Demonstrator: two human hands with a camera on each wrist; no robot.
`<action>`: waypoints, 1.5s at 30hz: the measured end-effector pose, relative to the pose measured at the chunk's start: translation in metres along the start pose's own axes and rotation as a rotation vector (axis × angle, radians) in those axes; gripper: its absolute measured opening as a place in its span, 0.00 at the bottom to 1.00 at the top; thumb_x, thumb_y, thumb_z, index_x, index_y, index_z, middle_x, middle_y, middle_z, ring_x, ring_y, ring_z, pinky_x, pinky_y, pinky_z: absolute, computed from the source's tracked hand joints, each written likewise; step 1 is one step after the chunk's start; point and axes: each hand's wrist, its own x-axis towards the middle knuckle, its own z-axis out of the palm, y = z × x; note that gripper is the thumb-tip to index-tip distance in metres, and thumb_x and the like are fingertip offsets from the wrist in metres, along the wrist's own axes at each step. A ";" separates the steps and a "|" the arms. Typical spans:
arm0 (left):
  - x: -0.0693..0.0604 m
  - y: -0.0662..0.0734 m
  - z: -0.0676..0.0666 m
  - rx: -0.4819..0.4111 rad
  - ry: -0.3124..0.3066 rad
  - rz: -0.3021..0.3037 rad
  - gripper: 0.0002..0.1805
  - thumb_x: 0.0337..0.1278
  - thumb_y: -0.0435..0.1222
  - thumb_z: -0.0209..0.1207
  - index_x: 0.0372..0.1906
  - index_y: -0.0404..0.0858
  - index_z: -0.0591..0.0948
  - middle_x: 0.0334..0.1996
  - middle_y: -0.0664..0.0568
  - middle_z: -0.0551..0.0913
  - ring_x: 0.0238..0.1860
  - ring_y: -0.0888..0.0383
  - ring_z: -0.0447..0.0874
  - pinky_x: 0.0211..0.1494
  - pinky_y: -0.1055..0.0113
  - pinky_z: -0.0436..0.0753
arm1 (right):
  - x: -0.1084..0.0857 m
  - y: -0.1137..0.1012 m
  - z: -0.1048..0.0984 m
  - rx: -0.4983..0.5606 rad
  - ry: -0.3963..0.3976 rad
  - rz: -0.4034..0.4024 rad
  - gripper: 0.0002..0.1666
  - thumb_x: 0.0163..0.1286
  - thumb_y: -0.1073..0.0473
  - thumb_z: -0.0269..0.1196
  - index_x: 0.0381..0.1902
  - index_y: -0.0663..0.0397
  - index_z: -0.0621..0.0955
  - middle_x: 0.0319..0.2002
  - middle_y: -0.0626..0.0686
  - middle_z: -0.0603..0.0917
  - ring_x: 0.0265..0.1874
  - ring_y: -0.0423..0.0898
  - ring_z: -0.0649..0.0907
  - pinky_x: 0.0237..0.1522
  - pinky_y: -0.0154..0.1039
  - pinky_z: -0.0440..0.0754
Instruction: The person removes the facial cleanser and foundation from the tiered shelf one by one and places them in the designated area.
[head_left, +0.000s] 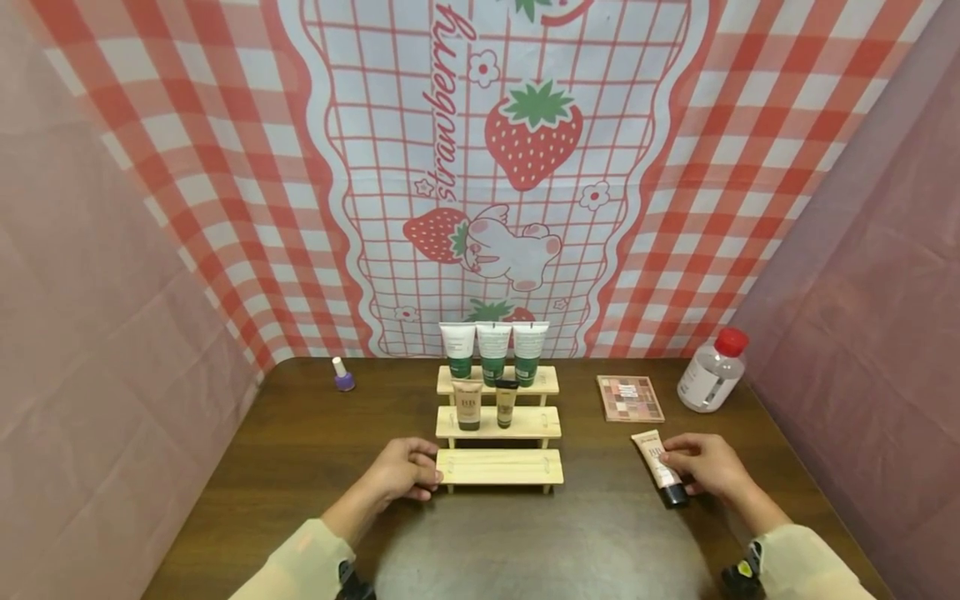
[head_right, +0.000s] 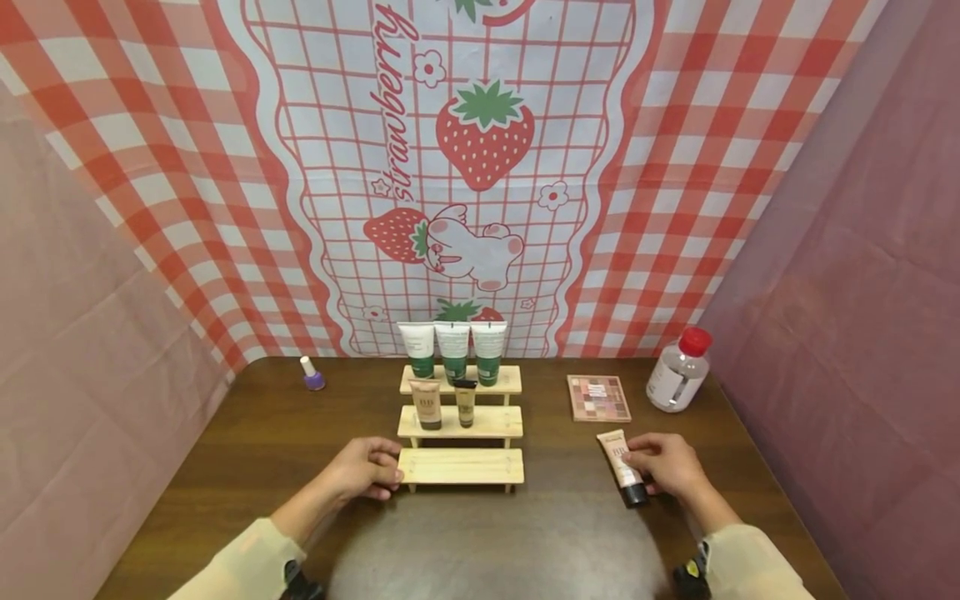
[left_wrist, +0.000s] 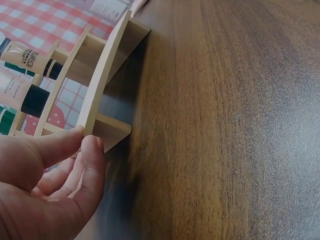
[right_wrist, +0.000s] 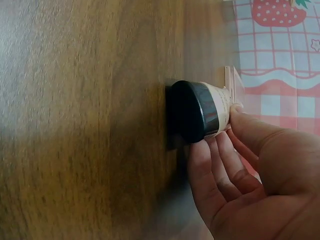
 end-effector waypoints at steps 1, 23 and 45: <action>0.000 0.000 0.000 0.000 0.000 0.000 0.28 0.53 0.20 0.67 0.60 0.21 0.73 0.35 0.42 0.84 0.29 0.53 0.84 0.28 0.63 0.88 | 0.000 0.000 0.000 -0.004 0.005 0.008 0.22 0.68 0.60 0.70 0.53 0.72 0.81 0.37 0.59 0.88 0.29 0.46 0.83 0.24 0.45 0.89; 0.003 0.002 -0.001 -0.018 -0.028 -0.014 0.27 0.54 0.20 0.66 0.61 0.22 0.72 0.35 0.43 0.85 0.30 0.54 0.85 0.29 0.64 0.89 | 0.018 -0.064 -0.001 -0.338 0.100 -0.282 0.16 0.66 0.55 0.72 0.44 0.63 0.87 0.34 0.54 0.89 0.30 0.42 0.83 0.28 0.36 0.81; 0.000 -0.001 0.000 -0.038 -0.021 -0.001 0.27 0.56 0.19 0.65 0.61 0.22 0.71 0.35 0.42 0.83 0.29 0.53 0.84 0.30 0.62 0.89 | 0.030 -0.185 0.097 0.014 -0.172 -0.497 0.26 0.66 0.56 0.73 0.59 0.58 0.80 0.54 0.58 0.85 0.50 0.53 0.88 0.46 0.41 0.90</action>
